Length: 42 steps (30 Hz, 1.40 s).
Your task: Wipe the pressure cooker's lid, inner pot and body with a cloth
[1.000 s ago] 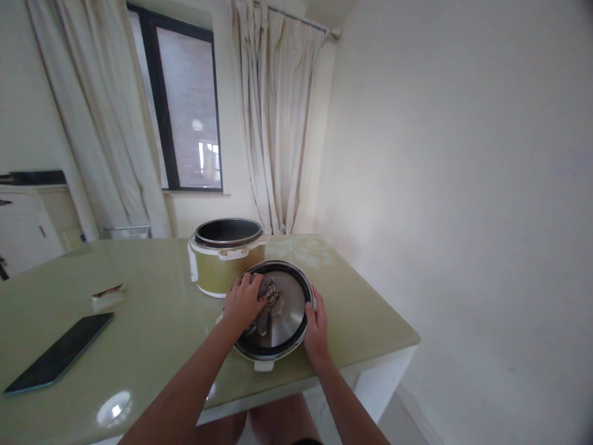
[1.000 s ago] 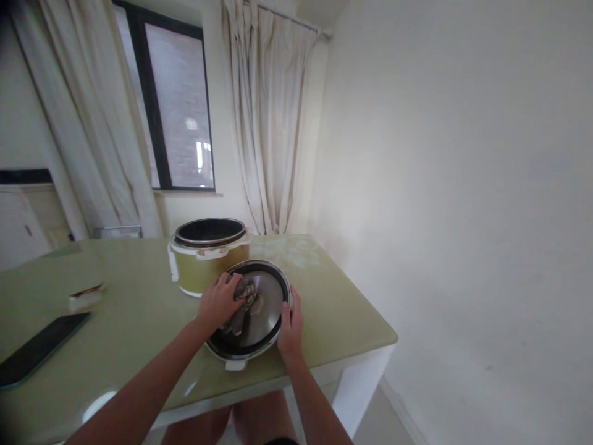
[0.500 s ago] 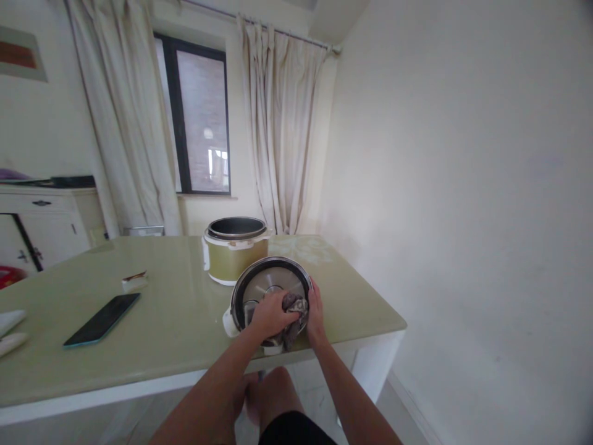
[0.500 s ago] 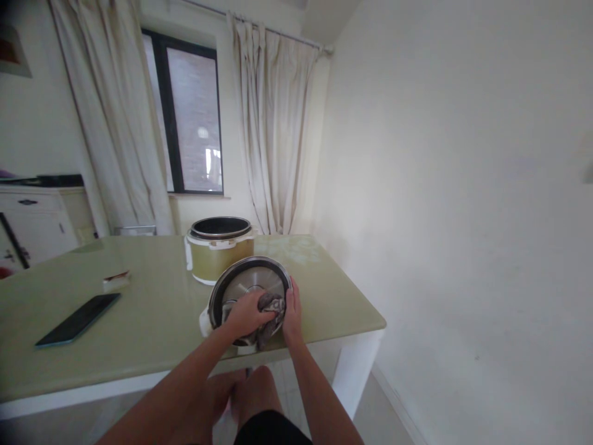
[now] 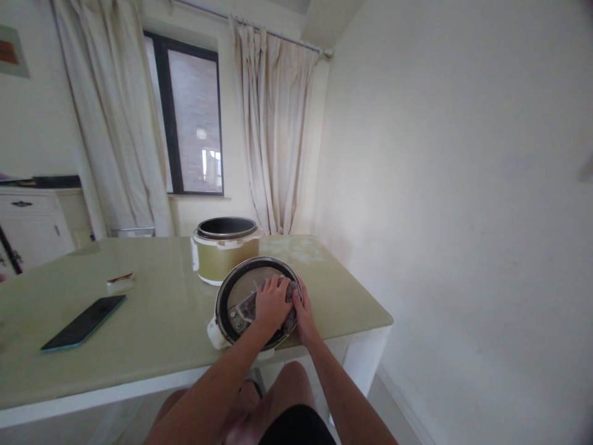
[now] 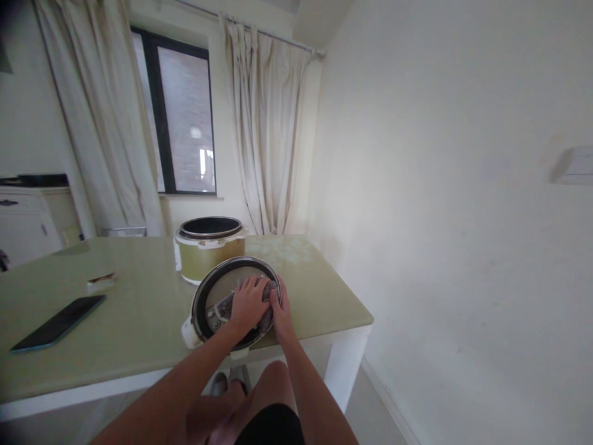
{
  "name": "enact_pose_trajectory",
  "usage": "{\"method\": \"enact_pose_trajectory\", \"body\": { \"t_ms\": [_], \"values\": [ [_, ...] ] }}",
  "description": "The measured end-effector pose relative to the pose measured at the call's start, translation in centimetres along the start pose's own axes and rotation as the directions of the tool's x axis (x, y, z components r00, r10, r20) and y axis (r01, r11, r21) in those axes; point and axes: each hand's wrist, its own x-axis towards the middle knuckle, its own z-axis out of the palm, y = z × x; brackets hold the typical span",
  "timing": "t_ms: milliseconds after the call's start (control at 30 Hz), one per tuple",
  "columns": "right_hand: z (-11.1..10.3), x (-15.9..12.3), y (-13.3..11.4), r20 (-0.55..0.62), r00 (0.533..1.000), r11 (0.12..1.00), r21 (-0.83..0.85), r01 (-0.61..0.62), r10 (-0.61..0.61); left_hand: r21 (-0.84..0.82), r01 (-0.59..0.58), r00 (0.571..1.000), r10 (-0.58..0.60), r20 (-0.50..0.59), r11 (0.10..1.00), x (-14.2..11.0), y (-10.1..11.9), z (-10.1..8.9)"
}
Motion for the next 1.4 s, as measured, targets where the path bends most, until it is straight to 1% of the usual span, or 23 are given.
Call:
{"method": "enact_pose_trajectory", "body": {
  "t_ms": [100,233,400,533,633,767,867,933,1000,1067,1133,1233,1300,1400],
  "values": [
    [-0.2,0.1,-0.2,0.022,1.0,1.0,0.001,-0.007,0.007,0.032,0.01,1.0,-0.009,-0.029,0.999,0.8,-0.2,0.1],
    [-0.3,0.2,0.0,0.011,1.0,1.0,-0.019,0.021,-0.021,0.071,0.018,0.998,-0.014,-0.058,0.997,2.1,-1.0,-0.3],
    [-0.5,0.0,0.2,0.01,0.998,0.998,-0.019,0.055,-0.055,0.129,0.004,0.998,0.005,-0.07,0.992,3.5,-2.6,-1.3],
    [-0.6,-0.2,0.5,-0.009,0.998,0.997,-0.049,0.059,-0.059,0.176,0.012,0.998,0.0,-0.068,0.984,4.0,-4.5,-2.2],
    [-0.5,-0.4,0.8,-0.043,0.997,0.995,-0.071,0.067,-0.07,0.205,0.028,0.998,-0.018,-0.053,0.978,3.7,-6.3,-3.1],
    [-0.3,-0.5,0.9,-0.076,0.992,0.992,-0.089,0.089,-0.096,0.221,0.069,0.998,-0.067,-0.014,0.973,2.5,-8.3,-3.9],
    [-0.2,-0.5,0.9,-0.1,0.99,0.991,-0.094,0.091,-0.101,0.215,0.087,0.995,-0.096,0.035,0.973,1.2,-9.2,-4.2],
    [-0.1,-0.5,1.0,-0.108,0.989,0.992,-0.09,0.091,-0.1,0.202,0.064,0.994,-0.082,0.079,0.977,0.3,-9.5,-4.3],
    [-0.1,-0.4,1.0,-0.106,0.99,0.993,-0.079,0.083,-0.091,0.185,0.025,0.992,-0.048,0.12,0.983,-0.6,-9.4,-4.5],
    [0.0,-0.4,1.0,-0.107,0.991,0.995,-0.07,0.074,-0.082,0.162,-0.016,0.988,-0.009,0.153,0.987,-1.5,-8.9,-4.5],
    [0.1,-0.4,1.0,-0.106,0.991,0.995,-0.071,0.073,-0.08,0.131,-0.06,0.982,0.035,0.184,0.99,-2.3,-7.8,-4.3],
    [0.1,-0.4,0.9,-0.112,0.99,0.993,-0.089,0.072,-0.081,0.067,-0.125,0.967,0.106,0.229,0.99,-3.4,-5.4,-3.3],
    [0.0,-0.4,0.9,-0.125,0.99,0.994,-0.094,0.062,-0.073,0.034,-0.144,0.969,0.133,0.209,0.989,-3.7,-3.7,-2.4],
    [-0.1,-0.4,1.0,-0.113,0.991,0.994,-0.092,0.055,-0.065,0.019,-0.138,0.984,0.135,0.114,0.99,-3.4,-1.9,-1.2]
  ]
}}
